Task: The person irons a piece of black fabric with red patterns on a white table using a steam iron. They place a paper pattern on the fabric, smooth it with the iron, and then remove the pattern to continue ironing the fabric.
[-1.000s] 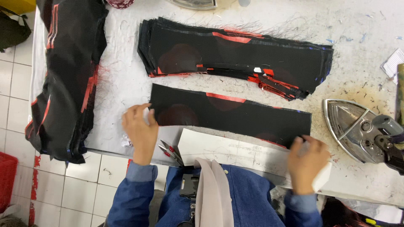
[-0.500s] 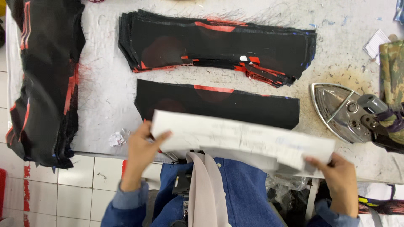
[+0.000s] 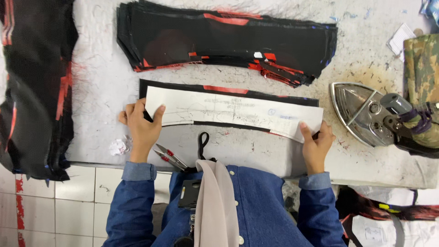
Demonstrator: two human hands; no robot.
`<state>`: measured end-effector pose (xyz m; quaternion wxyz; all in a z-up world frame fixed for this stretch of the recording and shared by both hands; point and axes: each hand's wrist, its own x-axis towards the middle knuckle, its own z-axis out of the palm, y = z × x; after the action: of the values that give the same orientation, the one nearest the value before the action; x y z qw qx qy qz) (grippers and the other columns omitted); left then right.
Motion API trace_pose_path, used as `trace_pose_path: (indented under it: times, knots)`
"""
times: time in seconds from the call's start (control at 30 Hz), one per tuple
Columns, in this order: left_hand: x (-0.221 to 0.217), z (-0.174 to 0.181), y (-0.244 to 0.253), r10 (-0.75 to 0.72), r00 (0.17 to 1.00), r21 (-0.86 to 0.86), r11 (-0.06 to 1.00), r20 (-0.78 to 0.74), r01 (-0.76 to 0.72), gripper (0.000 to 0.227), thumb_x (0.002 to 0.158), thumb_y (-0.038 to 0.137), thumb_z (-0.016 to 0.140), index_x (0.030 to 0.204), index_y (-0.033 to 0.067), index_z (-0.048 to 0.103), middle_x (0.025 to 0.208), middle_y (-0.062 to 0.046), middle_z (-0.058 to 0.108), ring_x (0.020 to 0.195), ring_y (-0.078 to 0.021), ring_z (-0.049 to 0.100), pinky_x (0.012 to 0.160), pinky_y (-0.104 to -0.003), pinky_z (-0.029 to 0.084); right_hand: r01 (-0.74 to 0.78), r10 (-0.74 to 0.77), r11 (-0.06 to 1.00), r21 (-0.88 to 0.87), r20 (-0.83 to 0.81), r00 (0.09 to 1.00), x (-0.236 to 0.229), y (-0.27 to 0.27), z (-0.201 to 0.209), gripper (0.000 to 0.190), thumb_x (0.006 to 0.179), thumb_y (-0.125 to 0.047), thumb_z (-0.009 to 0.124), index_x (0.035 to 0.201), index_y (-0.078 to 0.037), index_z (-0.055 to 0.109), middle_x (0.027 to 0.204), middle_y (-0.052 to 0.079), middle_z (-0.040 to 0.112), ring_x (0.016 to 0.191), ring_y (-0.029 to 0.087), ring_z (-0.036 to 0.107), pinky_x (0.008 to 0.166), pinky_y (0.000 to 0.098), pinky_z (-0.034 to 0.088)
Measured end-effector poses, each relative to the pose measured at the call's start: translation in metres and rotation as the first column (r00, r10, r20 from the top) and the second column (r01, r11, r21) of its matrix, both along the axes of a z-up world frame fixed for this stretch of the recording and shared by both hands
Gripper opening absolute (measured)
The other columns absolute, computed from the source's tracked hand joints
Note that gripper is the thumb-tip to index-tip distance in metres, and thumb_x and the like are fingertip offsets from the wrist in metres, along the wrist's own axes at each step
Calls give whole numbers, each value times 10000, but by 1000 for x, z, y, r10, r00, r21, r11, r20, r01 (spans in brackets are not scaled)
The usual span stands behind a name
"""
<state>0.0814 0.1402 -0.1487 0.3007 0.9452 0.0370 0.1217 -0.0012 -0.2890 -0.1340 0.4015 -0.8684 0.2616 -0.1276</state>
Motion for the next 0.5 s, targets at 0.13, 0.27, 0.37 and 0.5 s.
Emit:
trace_pose_path:
  times: [0.13, 0.27, 0.37, 0.5]
  knots:
    - [1, 5, -1, -31, 999, -15, 999, 17, 31, 277, 825, 272, 766, 948, 110, 578, 729, -49, 539, 847, -212, 486, 857, -357, 205, 10, -11, 999, -36, -10, 1000, 0, 0, -3, 308, 872, -235, 745, 791, -82, 491, 796, 45, 352, 875, 177, 292, 858, 329, 219]
    - [0, 6, 0, -41, 999, -21, 999, 9, 41, 300, 821, 282, 765, 963, 101, 573, 767, -76, 562, 846, -231, 492, 879, -363, 211, -12, 11, 999, -45, -8, 1000, -5, -2, -8, 353, 879, -271, 734, 787, -79, 453, 810, 68, 358, 892, 192, 302, 885, 334, 212]
    - [1, 7, -2, -48, 999, -12, 999, 8, 48, 303, 829, 273, 766, 978, 90, 577, 786, -84, 575, 858, -237, 495, 891, -364, 212, -22, 21, 998, -61, -4, 1000, -4, -2, -9, 356, 889, -269, 723, 780, -83, 439, 810, 69, 355, 892, 199, 319, 884, 335, 203]
    - [0, 9, -3, -35, 999, -23, 999, -7, 35, 303, 846, 272, 764, 987, 76, 581, 781, -88, 576, 872, -241, 494, 910, -379, 201, -49, 51, 995, -81, 13, 999, -4, -3, -11, 373, 898, -298, 711, 770, -96, 425, 793, 59, 351, 867, 200, 362, 880, 336, 187]
